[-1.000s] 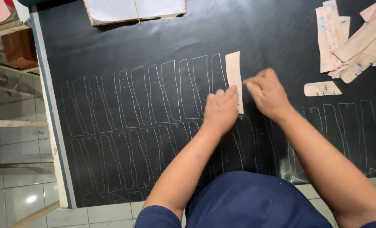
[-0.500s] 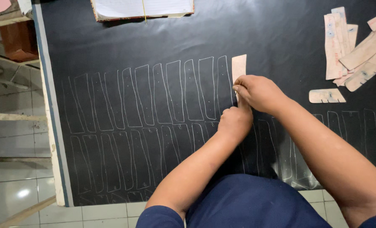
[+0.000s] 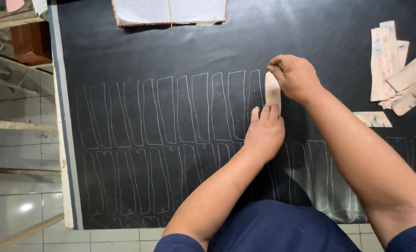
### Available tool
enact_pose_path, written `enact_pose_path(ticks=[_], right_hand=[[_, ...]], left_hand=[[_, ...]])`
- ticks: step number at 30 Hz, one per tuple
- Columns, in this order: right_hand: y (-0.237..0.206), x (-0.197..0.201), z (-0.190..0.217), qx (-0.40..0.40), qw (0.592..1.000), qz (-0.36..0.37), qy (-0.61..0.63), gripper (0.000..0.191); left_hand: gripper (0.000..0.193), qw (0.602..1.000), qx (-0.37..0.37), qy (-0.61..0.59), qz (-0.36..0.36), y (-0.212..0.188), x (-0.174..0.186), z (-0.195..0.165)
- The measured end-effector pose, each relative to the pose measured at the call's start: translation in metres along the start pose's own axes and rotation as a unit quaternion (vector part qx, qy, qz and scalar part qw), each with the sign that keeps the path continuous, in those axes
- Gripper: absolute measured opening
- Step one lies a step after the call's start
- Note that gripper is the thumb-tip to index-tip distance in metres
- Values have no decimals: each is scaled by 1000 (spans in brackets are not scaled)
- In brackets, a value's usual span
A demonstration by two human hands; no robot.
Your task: The person places a paper pattern piece onto a black marking mat covered with pre-drawn component outlines, aligns it with the outlines, and traces around its edge with a marking pen. They repeat the tracing on other pattern pieces and set finished pieces on a pile at the side of the table.
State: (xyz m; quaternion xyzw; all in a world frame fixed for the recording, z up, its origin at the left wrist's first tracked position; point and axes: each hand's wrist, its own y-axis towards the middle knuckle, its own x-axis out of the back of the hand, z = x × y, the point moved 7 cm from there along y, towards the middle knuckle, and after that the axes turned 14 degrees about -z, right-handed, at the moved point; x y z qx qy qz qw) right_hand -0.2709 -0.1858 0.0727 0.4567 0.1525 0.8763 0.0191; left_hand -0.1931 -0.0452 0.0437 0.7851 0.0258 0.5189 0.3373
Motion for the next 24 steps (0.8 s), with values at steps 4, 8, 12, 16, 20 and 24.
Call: enact_pose_path(ticks=[4,8,12,16,20,24], right_hand=[[0,-1,-4,8,1000,-13,2,21],[0,3,-10,36,999,-24,-20,20],[-2,18,-24,20,996,-33,-78,20],[-8,24,-28,0,997,-50,-51,20],[-28,26,-23,3,998,-63,-12,21],[-78,35,-7,41,997,-61,-8,19]], left_hand=[[21,1000,3,-11,3,4,-1,4],[23,999,5,-20,27,4,-4,8],[25,998,8,-25,53,4,-6,9],[29,996,10,-32,85,2,-9,11],[34,994,26,-58,89,0,-10,16],[37,993,31,-71,90,0,-11,21]])
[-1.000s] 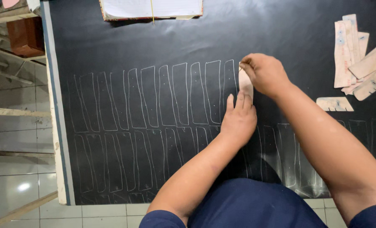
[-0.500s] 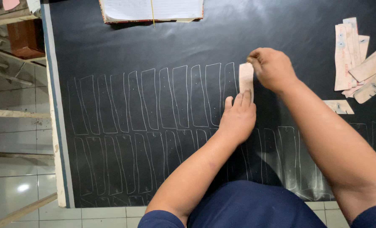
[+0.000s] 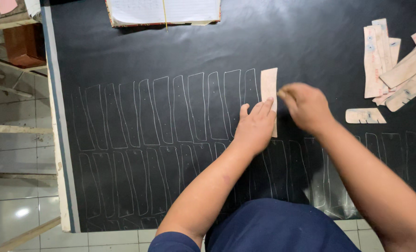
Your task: The person places a paper pattern piece onto a black marking mat covered with pre-drawn component outlines, aligns it with the outlines, and traces around its edge with a marking pen. They repeat the tracing on other pattern pieces and set finished pieces on a pile at the side of the table.
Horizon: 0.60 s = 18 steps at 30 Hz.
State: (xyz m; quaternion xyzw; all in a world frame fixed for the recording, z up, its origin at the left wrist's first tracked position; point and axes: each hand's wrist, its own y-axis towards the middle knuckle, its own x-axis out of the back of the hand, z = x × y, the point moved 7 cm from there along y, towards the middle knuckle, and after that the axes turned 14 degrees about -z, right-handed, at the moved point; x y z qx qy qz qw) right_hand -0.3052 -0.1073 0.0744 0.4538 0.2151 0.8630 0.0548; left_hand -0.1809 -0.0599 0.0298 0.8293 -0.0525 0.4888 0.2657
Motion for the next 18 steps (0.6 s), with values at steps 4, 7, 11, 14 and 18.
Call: enact_pose_path(ticks=[4,7,11,14,18], right_hand=[[-50,17,13,-32,999,27,28,19],[-75,24,19,-44,997,54,37,17],[-92,29,22,-64,994,77,34,18],[-98,32,19,-89,992,87,33,18],[-103,34,19,-82,992,83,37,19]], left_hand=[[36,1000,-7,-1,11,-1,-2,2],[29,1000,0,-9,17,0,-3,4],[42,999,9,-35,21,3,-2,6],[49,999,13,-37,29,7,1,4],[47,997,10,-30,65,10,3,1]])
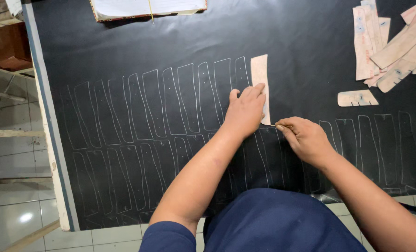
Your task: The person places a paper pattern piece onto a black marking mat covered with pre-drawn component outlines, aligns it with the outlines, and traces around its edge with a marking pen. They repeat the tracing on other pattern pieces and set finished pieces on a pile at the side of the table.
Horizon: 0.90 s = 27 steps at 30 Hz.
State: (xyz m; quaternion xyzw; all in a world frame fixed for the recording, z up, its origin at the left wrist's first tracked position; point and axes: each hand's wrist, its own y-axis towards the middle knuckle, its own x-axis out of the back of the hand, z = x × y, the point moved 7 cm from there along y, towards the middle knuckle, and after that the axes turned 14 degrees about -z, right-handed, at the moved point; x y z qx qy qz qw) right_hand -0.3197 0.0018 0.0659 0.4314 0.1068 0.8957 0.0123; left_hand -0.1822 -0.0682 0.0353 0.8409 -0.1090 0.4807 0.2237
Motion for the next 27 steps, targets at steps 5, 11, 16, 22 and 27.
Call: enact_pose_path(ticks=[5,11,16,22,27], right_hand=[[-3,-1,-1,-9,1000,-9,15,18],[7,-15,9,33,999,-30,10,15],[38,-23,14,65,995,-77,-14,14],[63,-25,15,53,994,-89,13,18],[54,-13,3,24,996,-84,-7,20]], left_hand=[[40,1000,-1,-14,-16,5,5,6],[27,998,17,-51,-32,14,5,22],[28,997,29,-76,-18,20,5,30],[35,996,36,-80,-23,20,7,33],[24,993,55,-97,-25,18,9,34]])
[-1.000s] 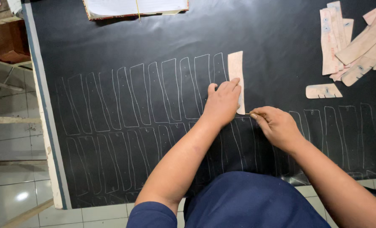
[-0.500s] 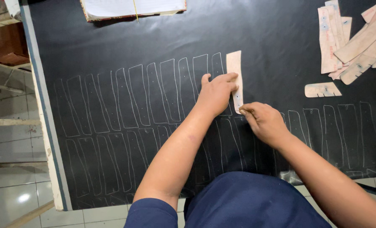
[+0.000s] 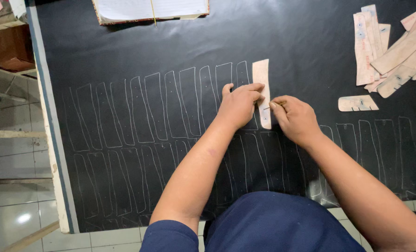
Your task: The person places a paper pattern piece onto a black marking mat covered with pre-drawn component outlines, aligns it with the outlines, and traces around its edge with a marking pen. They repeat the tracing on other pattern pieces and set finished pieces on a pile at the side of the table.
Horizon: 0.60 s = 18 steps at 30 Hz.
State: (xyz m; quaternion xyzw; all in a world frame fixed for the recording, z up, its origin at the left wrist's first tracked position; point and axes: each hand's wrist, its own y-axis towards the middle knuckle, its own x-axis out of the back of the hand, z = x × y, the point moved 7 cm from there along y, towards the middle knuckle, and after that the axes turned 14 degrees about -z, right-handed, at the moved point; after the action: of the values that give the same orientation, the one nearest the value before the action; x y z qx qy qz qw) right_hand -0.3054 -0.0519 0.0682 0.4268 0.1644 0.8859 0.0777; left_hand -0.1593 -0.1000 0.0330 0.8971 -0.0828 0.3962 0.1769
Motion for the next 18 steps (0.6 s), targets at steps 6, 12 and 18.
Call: enact_pose_path(ticks=[6,12,18], right_hand=[[-11,2,-6,-17,1000,-15,22,17],[-14,7,-9,-5,998,47,38,18],[-32,14,-15,-82,994,51,52,18]], left_hand=[[16,999,-16,3,-36,-4,1,-5],[13,999,-20,17,-47,-6,-4,-10],[13,997,-15,12,-76,-10,-8,-15]])
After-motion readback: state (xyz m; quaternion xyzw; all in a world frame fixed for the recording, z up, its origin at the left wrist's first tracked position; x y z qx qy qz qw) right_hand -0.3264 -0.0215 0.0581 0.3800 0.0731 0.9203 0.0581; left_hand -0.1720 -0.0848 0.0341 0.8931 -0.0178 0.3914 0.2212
